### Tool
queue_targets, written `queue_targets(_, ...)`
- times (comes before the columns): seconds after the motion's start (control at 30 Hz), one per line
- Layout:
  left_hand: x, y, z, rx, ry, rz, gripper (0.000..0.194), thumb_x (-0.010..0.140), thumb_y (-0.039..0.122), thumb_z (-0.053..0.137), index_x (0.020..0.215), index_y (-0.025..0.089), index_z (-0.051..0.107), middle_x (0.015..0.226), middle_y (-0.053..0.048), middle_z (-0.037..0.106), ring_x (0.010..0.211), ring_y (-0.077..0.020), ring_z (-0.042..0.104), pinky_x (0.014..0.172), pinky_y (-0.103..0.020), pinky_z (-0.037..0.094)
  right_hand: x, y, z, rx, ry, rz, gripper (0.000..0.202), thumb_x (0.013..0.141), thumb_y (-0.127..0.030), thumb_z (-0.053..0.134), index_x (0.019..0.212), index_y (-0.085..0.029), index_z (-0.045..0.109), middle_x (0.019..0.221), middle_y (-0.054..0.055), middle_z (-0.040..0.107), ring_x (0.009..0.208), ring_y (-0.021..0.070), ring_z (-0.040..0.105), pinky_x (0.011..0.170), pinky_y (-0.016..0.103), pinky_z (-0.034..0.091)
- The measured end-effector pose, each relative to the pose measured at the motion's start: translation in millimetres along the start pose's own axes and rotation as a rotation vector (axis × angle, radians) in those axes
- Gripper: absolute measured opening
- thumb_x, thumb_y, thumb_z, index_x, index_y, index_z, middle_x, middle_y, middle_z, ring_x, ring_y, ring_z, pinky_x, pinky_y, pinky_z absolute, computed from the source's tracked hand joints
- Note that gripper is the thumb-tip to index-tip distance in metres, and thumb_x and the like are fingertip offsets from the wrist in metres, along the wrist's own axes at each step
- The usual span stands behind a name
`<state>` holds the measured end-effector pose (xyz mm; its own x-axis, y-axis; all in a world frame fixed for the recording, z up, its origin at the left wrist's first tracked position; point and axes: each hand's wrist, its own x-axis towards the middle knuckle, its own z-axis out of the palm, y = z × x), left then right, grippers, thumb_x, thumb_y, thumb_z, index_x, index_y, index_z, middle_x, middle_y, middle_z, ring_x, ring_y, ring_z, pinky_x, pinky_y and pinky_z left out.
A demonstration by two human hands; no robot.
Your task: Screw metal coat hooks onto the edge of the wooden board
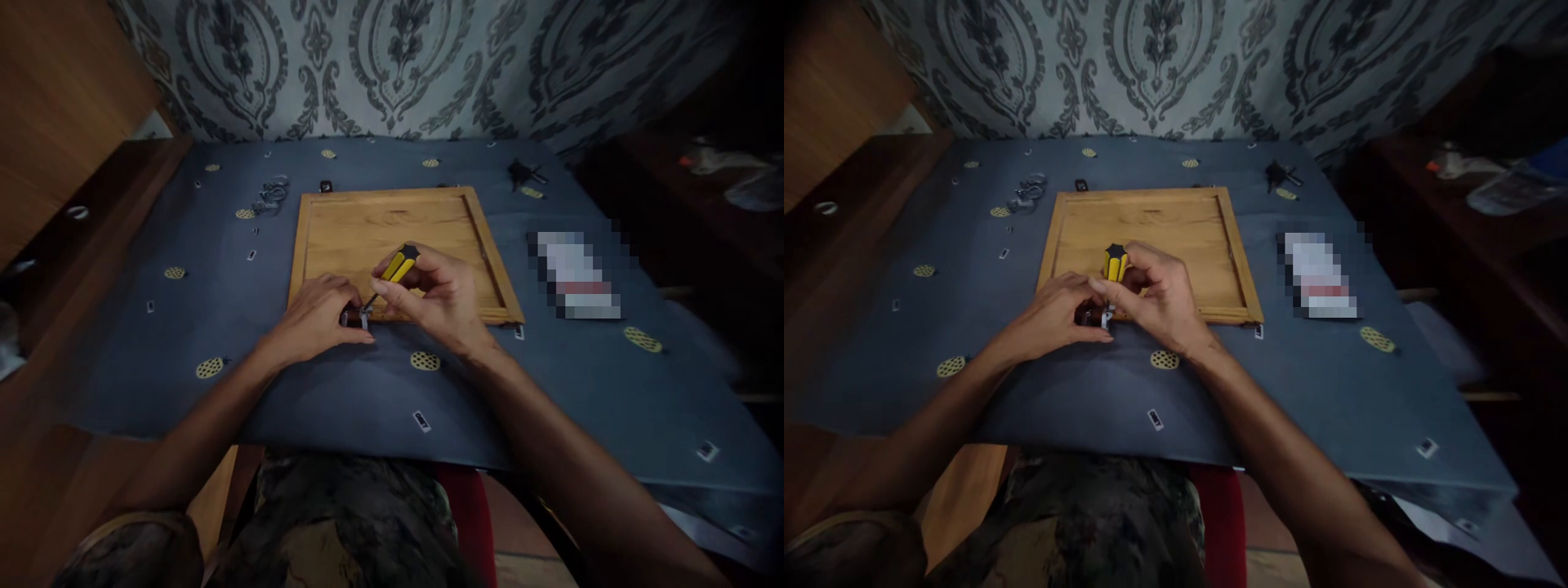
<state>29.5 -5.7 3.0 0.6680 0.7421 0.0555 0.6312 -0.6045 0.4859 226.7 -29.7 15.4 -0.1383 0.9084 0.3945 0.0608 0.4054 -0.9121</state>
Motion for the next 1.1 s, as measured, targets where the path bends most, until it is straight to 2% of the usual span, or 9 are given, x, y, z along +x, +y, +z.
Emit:
queue_targets(0.1,0,-1,1.2,0.0,0.012,0.0,0.038,0.08,0.048,0.087,0.095,0.019,0.067,0.103,-0.007,0.071,0.102,-0.0301,0.063,0.091,-0.043,0.048,-1,3,3,0.057,0.022,0.031,0.037,0.077,-0.048,0.09,0.08,-0.021,0.065,0.072,-0.004,0.064,0.049,0.0091,0.058,0.043,0.023,0.048)
queue_targets(0.37,0,1,-1.4,0.004,-0.014,0.015,0.036,0.082,0.047,0.086,0.097,0.02,0.067,0.102,-0.007,0.072,0.104,-0.0304,0.064,0.094,-0.046,0.048,0,-6,0,0.051,-0.043,0.047,0.033,0.083,-0.051,0.085,0.095,-0.023,0.073,0.082,-0.001,0.071,0.056,0.0112,0.066,0.056,0.026,0.058)
queue_targets(0.47,0,0,-0.6,0.003,-0.006,0.016,0.037,0.082,0.047,0.086,0.099,0.02,0.068,0.101,-0.007,0.072,0.104,-0.0306,0.063,0.094,-0.046,0.047,-1,-5,0,0.018,-0.019,0.01,0.034,0.083,-0.053,0.084,0.088,-0.022,0.072,0.074,-0.003,0.07,0.052,0.0104,0.064,0.05,0.024,0.054)
queue_targets(0.6,0,-3,2.3,-0.014,0.009,0.019,0.039,0.083,0.05,0.084,0.102,0.02,0.068,0.107,-0.008,0.072,0.106,-0.0308,0.063,0.094,-0.046,0.048,-4,-1,5,-0.041,0.06,-0.052,0.037,0.08,-0.052,0.086,0.077,-0.021,0.067,0.069,-0.004,0.066,0.047,0.009,0.061,0.045,0.023,0.05)
queue_targets(0.73,0,-3,0.7,-0.006,0.0,0.014,0.042,0.083,0.054,0.084,0.102,0.019,0.068,0.106,-0.008,0.072,0.105,-0.0309,0.063,0.092,-0.044,0.047,-7,-10,7,-0.051,0.219,-0.108,0.033,0.083,-0.05,0.086,0.079,-0.023,0.067,0.074,-0.003,0.065,0.049,0.0097,0.061,0.045,0.025,0.051)
queue_targets(0.83,0,0,-1.9,0.002,-0.017,0.012,0.042,0.081,0.053,0.085,0.097,0.019,0.068,0.1,-0.007,0.071,0.102,-0.0301,0.064,0.089,-0.042,0.047,-7,-17,5,-0.096,0.317,-0.098,0.033,0.085,-0.054,0.082,0.082,-0.026,0.067,0.074,-0.002,0.066,0.049,0.0108,0.059,0.046,0.028,0.052)
queue_targets(1.0,0,1,-1.8,-0.001,0.005,0.011,0.04,0.08,0.05,0.087,0.096,0.02,0.066,0.1,-0.006,0.071,0.101,-0.0295,0.063,0.088,-0.041,0.046,-5,-8,4,-0.101,0.232,-0.061,0.038,0.083,-0.058,0.083,0.079,-0.026,0.062,0.065,-0.004,0.06,0.047,0.0121,0.059,0.044,0.028,0.049)
queue_targets(1.1,0,0,-0.9,0.0,-0.004,0.006,0.039,0.081,0.05,0.087,0.095,0.02,0.066,0.102,-0.006,0.071,0.102,-0.0295,0.063,0.088,-0.041,0.047,-4,-1,5,-0.09,0.191,-0.049,0.038,0.082,-0.058,0.083,0.081,-0.025,0.063,0.065,-0.004,0.06,0.047,0.0124,0.06,0.044,0.028,0.048)
